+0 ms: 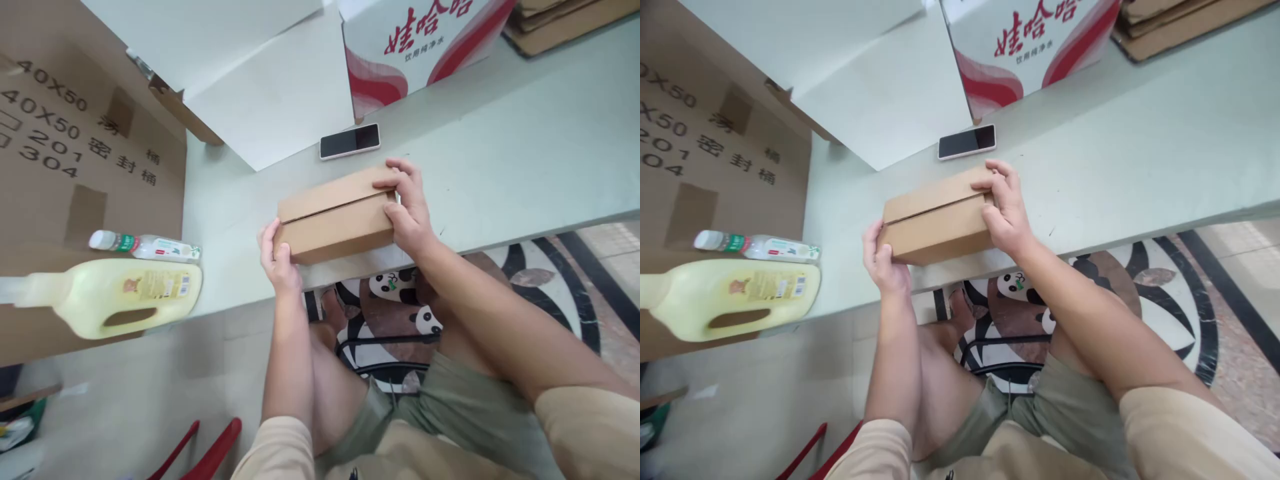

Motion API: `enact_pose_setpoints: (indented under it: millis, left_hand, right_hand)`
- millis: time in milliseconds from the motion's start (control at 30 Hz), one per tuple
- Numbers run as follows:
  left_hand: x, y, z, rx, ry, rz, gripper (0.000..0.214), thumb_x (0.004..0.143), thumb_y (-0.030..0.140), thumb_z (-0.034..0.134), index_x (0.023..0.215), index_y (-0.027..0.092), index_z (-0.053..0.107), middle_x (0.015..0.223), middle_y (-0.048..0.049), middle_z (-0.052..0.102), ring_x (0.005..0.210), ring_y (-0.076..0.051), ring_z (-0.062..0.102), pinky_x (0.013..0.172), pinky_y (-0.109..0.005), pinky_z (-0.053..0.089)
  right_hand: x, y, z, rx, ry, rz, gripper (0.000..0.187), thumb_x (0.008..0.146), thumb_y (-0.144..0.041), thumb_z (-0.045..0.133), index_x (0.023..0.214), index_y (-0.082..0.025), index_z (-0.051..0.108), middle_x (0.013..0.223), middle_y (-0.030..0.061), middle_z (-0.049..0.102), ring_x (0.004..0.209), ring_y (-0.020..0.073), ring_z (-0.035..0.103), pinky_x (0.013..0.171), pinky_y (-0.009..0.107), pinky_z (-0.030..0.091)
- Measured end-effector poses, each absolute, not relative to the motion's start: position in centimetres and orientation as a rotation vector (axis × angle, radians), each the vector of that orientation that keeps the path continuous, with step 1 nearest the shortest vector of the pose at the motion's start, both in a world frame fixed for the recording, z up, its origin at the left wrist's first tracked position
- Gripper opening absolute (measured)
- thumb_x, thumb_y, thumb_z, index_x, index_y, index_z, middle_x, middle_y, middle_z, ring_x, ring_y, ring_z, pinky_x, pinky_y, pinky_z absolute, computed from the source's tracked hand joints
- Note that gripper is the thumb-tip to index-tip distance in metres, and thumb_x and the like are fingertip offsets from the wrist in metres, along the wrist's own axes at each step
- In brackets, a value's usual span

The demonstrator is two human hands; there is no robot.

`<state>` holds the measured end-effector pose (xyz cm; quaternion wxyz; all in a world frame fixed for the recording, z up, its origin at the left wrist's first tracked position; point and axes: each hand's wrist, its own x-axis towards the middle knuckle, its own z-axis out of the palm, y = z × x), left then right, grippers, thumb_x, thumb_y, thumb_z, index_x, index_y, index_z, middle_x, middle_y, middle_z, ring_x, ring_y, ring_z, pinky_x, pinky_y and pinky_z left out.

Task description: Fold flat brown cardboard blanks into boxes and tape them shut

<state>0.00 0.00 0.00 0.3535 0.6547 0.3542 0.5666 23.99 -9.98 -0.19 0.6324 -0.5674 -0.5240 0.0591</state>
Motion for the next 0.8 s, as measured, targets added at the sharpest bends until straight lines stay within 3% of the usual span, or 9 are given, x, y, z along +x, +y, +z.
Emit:
enact_pose_setpoints:
  millis: [133,567,800]
  left_hand:
    - [-0.31,0.41,0.36,1.851,0.913,1.495,0.036,0.082,0.035,0.055,0.110,0.023,0.072,0.117,-0.0068,0.059,0.120,-0.024,0.055,0.110,-0.040,0.043]
    - [-0.09,0.41,0.04,1.812,0.898,1.531,0.044,0.083,0.035,0.051,0.121,0.024,0.069,0.118,-0.0054,0.061,0.117,-0.023,0.058,0.107,-0.038,0.045]
    - [0.07,0.51,0.36,1.841,0.920,1.558,0.040,0.081,0.033,0.050,0.112,0.022,0.072,0.118,-0.0063,0.061,0.121,-0.024,0.056,0.111,-0.041,0.043]
  right_hand:
    - [24.02,-9.81,-0.30,-1.275,-1.216,0.091,0.033,0.095,-0.048,0.045,0.111,-0.026,0.064,0.144,0.0091,0.045,0.143,0.0330,0.042,0.126,0.060,0.027]
    - [23.52,-10.01,0.15,-1.331,-1.194,0.153,0.046,0.095,-0.062,0.036,0.118,-0.028,0.058,0.147,0.0106,0.042,0.144,0.0358,0.038,0.121,0.061,0.031]
    - [23.87,-9.84,0.47,-1.336,-1.202,0.165,0.043,0.095,-0.058,0.039,0.111,-0.026,0.062,0.146,0.0110,0.044,0.144,0.0344,0.040,0.125,0.060,0.027]
